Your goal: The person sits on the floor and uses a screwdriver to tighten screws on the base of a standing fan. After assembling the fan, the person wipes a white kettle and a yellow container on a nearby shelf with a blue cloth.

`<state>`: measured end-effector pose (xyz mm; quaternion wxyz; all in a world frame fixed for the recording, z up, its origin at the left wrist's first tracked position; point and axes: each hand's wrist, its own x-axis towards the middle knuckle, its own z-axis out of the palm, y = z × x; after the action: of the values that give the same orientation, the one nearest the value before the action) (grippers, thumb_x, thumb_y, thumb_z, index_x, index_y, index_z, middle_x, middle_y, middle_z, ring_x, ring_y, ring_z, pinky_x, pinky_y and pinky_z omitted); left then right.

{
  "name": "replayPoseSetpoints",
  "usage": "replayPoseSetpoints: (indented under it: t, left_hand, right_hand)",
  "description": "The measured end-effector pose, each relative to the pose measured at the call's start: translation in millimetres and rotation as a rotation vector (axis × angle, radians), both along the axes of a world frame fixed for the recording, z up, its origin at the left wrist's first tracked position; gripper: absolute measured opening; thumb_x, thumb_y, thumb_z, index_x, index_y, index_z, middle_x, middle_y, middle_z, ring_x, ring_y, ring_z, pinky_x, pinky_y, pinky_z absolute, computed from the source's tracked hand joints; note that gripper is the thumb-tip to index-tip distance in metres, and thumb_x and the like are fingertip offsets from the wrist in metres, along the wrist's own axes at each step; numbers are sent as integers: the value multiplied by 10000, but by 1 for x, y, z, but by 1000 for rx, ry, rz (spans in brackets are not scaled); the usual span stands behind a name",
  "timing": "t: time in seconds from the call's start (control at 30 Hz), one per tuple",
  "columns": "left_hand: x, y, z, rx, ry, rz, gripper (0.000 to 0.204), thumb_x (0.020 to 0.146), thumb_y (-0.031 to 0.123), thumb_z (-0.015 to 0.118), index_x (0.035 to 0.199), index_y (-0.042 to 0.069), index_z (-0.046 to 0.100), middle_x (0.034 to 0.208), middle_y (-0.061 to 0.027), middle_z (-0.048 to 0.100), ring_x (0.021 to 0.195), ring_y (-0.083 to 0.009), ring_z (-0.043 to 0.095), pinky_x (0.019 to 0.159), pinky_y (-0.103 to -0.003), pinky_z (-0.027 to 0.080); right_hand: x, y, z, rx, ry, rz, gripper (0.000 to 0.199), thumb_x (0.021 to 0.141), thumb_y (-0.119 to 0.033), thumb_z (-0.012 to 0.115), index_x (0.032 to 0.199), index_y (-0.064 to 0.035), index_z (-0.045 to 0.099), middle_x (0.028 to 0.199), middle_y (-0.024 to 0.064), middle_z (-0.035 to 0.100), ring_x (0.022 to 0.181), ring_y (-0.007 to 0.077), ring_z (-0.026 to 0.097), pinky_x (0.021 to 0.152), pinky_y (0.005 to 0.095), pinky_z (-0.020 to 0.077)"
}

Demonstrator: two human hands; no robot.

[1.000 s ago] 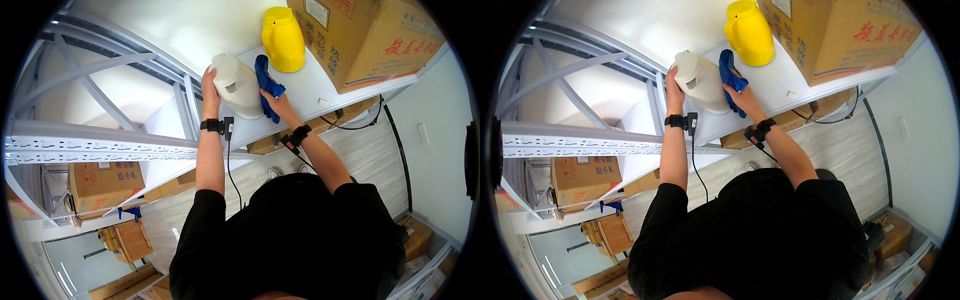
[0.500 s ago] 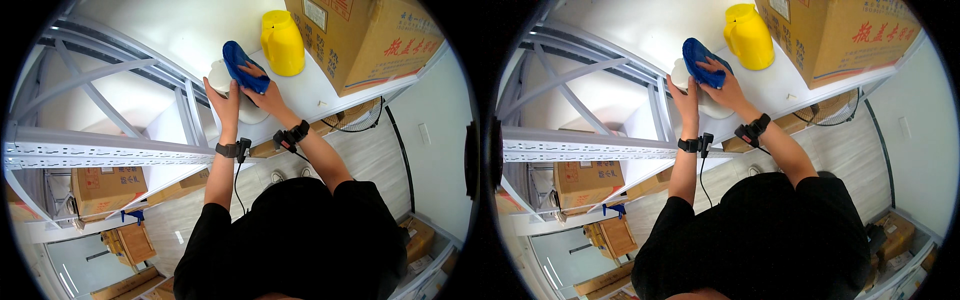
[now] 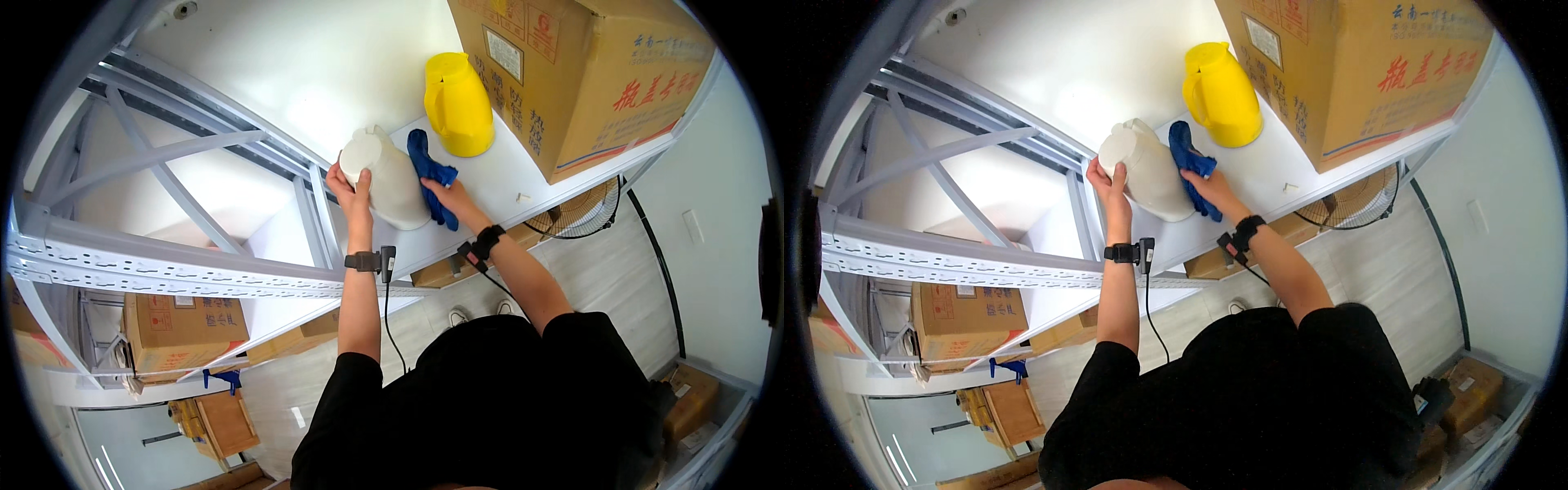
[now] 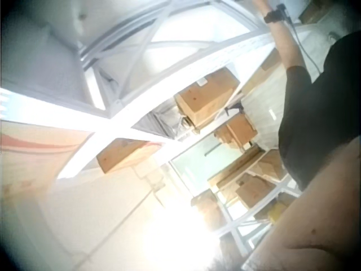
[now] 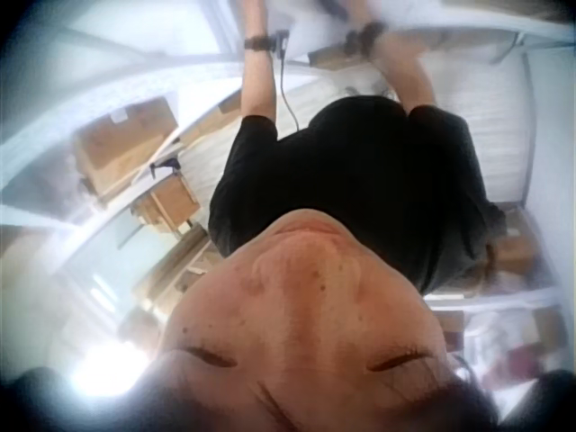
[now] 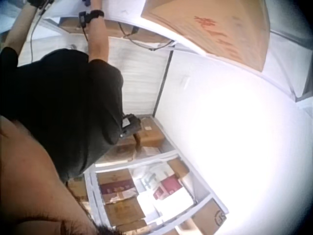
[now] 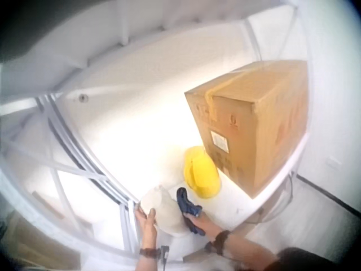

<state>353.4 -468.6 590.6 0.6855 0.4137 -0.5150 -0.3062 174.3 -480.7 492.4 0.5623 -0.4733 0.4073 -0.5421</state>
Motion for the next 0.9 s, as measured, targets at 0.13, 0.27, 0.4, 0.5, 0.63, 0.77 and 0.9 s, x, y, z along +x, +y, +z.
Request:
replayPoseSetpoints:
  t: [0.13, 0.27, 0.4, 0.5, 0.63, 0.77, 0.9]
  left_hand:
    - [4, 1, 3, 13, 12, 18, 648, 837, 196, 713, 1328, -7, 343, 1307, -166, 441, 1238, -229, 416, 1057, -361, 319]
    - [-8, 5, 15, 136, -26, 170, 643, 828, 208, 729, 1312, -24, 374, 1277, -160, 466, 1189, -233, 460, 1014, -343, 366]
    - [-16, 4, 22, 164, -40, 214, 609, 825, 199, 732, 1282, -34, 404, 1242, -149, 494, 1140, -227, 494, 975, -335, 399]
    - [-16, 8, 23, 148, -12, 215, 578, 829, 190, 720, 1269, -34, 419, 1224, -140, 505, 1117, -214, 500, 962, -320, 397]
    - [-19, 5, 26, 141, -39, 216, 557, 836, 186, 704, 1267, -30, 425, 1213, -129, 513, 1106, -198, 499, 962, -308, 388]
    - [-10, 5, 25, 156, 8, 177, 601, 812, 157, 727, 1286, -28, 408, 1226, -133, 513, 1117, -205, 501, 969, -314, 389]
    - [-9, 1, 26, 104, 126, 104, 558, 814, 140, 724, 1250, -14, 412, 1195, -121, 524, 1106, -193, 502, 955, -309, 396]
  right_hand:
    - [11, 28, 12, -191, 76, -127, 494, 846, -186, 663, 1303, -76, 511, 1260, 160, 576, 1164, 273, 548, 973, 334, 417]
    - [21, 35, 52, -427, 165, -204, 480, 805, -122, 673, 1268, -103, 550, 1317, 148, 534, 1296, 312, 436, 1050, 363, 355]
    - [25, 12, 93, -525, 103, -152, 477, 783, -103, 685, 1245, -101, 566, 1288, 101, 559, 1299, 286, 431, 1053, 363, 353]
    - [26, -13, 97, -245, 59, -19, 436, 811, -234, 673, 1187, -33, 584, 1188, 121, 618, 1141, 258, 561, 950, 320, 430]
    - [13, -38, 55, 92, 55, 52, 454, 828, -349, 642, 1147, -28, 604, 1043, 120, 662, 946, 202, 623, 821, 297, 481]
    - [10, -28, 10, 169, -31, 80, 438, 858, -327, 634, 1176, -31, 575, 1065, 92, 642, 903, 184, 605, 804, 275, 486]
    - [10, -12, -11, 117, -83, -10, 424, 850, -253, 657, 1205, -34, 577, 979, 92, 652, 851, 160, 604, 736, 274, 490]
